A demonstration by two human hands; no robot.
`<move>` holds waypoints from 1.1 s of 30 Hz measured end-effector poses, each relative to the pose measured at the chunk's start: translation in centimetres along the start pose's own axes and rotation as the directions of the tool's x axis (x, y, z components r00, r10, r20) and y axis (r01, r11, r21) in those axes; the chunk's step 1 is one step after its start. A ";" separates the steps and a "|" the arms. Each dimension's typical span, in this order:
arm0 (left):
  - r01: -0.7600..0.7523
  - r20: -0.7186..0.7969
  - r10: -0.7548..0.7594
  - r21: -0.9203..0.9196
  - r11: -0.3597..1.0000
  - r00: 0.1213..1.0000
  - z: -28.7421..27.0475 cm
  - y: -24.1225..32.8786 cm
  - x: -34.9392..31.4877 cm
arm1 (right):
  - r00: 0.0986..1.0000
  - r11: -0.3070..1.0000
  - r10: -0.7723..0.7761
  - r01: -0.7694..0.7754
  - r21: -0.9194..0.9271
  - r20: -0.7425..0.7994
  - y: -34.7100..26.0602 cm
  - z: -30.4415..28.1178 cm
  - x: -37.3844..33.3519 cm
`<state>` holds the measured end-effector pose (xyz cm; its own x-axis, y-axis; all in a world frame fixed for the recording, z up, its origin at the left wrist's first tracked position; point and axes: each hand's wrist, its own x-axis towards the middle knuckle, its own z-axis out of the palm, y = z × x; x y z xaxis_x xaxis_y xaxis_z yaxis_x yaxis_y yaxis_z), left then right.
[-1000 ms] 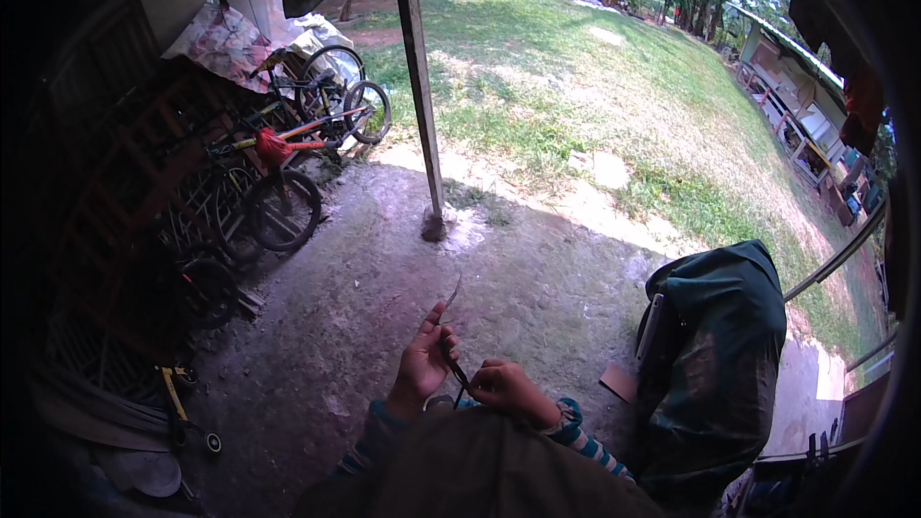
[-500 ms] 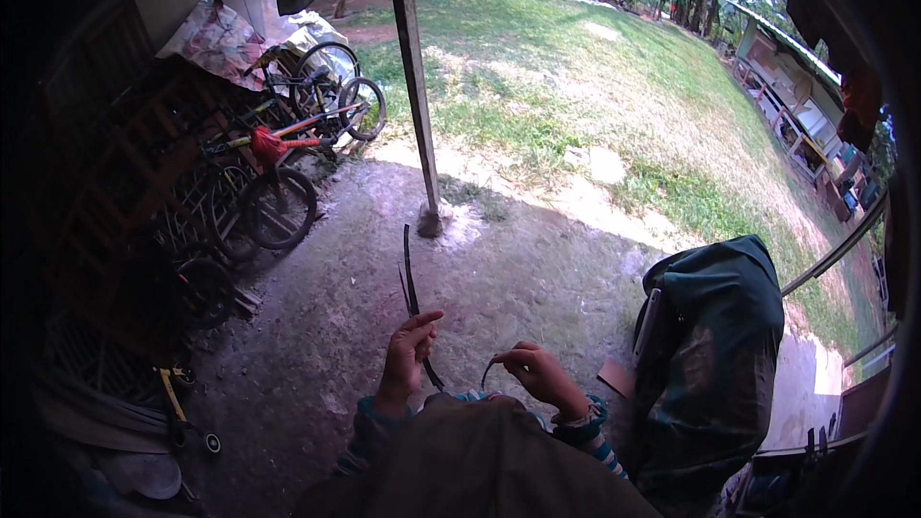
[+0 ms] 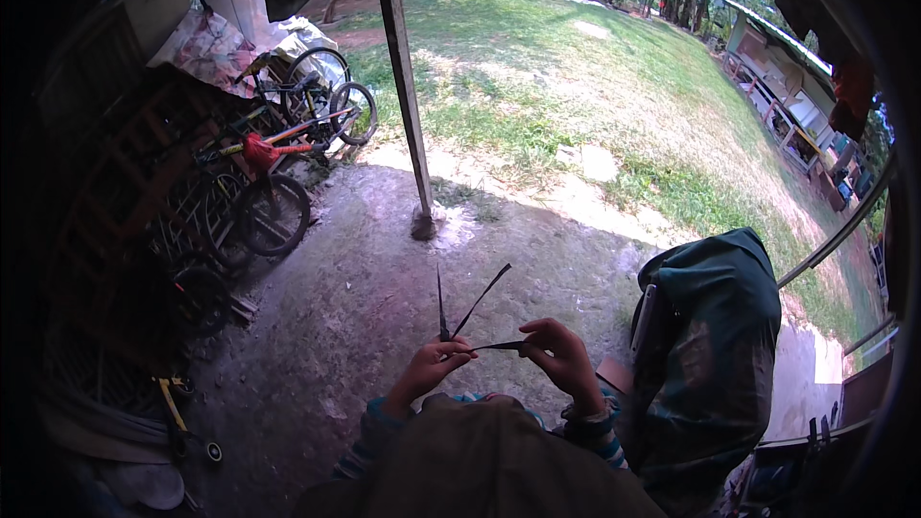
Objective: The person ties thin black cords into loops on a wooden workbench, then moves outside to continue tying and arranging the cords. The person handles the cords by hand without using tools.
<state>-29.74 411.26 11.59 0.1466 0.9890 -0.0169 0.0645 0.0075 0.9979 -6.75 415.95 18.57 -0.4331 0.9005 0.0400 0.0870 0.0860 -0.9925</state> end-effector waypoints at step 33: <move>0.233 -0.118 -0.212 0.203 0.951 0.970 -4.9 0.1 -3.1 | 0.962 0.787 0.189 -0.029 0.617 -0.196 3.1 -5.9 -2.6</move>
<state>-35.05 408.89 12.01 0.0125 0.9752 -0.2209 0.2956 0.2075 0.9325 -0.04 416.36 16.06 -0.2241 0.9664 -0.1261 -0.4723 -0.2209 -0.8533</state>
